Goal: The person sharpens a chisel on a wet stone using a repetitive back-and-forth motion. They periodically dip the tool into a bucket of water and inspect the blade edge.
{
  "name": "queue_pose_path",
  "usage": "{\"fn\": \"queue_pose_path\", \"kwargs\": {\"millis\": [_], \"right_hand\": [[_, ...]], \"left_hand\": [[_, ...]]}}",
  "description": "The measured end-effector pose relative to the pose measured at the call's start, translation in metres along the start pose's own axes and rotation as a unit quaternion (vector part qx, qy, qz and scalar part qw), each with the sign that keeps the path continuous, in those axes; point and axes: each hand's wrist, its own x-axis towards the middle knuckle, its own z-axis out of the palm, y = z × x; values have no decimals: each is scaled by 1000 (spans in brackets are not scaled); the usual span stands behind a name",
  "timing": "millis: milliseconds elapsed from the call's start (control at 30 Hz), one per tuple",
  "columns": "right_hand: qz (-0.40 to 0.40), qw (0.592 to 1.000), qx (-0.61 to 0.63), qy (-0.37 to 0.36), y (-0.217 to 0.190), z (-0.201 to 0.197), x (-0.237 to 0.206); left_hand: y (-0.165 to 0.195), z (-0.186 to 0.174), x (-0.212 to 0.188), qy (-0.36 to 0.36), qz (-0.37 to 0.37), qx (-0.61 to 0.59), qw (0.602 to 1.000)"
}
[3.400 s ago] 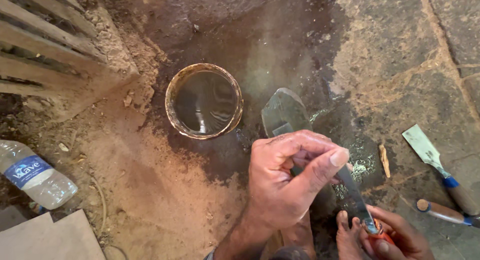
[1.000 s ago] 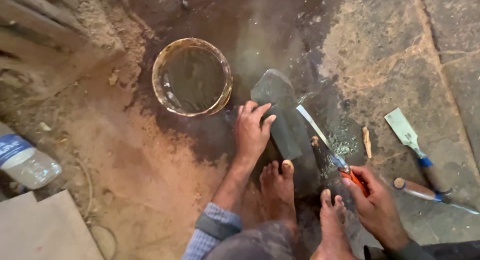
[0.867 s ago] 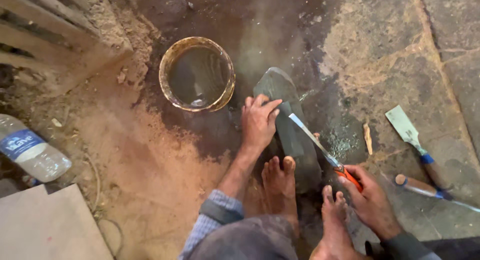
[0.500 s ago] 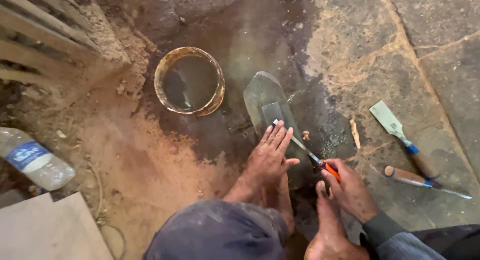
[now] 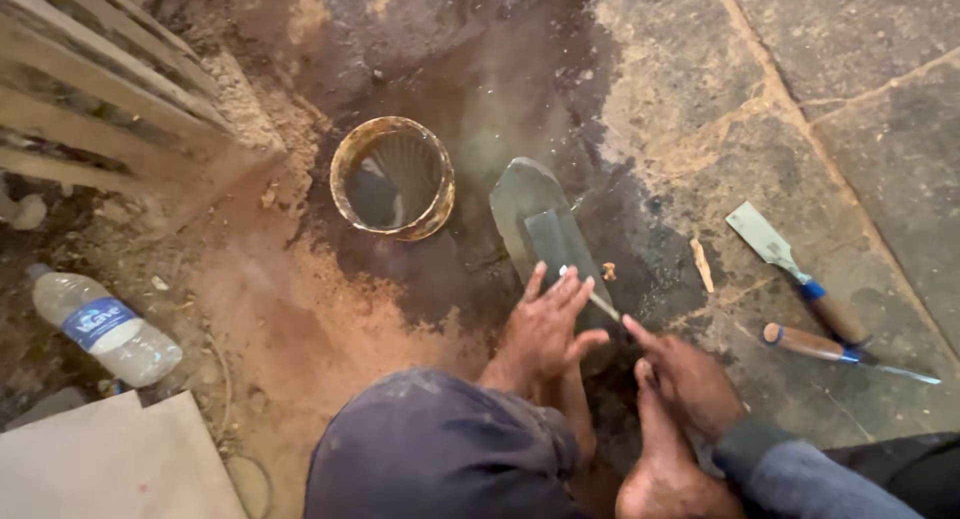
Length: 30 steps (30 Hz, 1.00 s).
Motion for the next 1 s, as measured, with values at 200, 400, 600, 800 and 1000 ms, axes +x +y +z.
{"fn": "queue_pose_path", "kwargs": {"millis": [200,400,600,800,1000], "right_hand": [[-82,993,-41,80,-9,15,103],[-38,998,-36,46,-12,11,65],[33,997,-50,-48,6,17,5],[-59,994,-92,22,-10,7,119],[101,986,-78,-104,1,12,39]], "left_hand": [[-62,-48,53,23,-42,57,997],[-32,-42,36,72,-14,30,997],[-1,-3,-3,14,-10,25,1000],[-62,-62,66,43,-48,33,997],[-11,-22,23,91,-31,-5,995]]}}
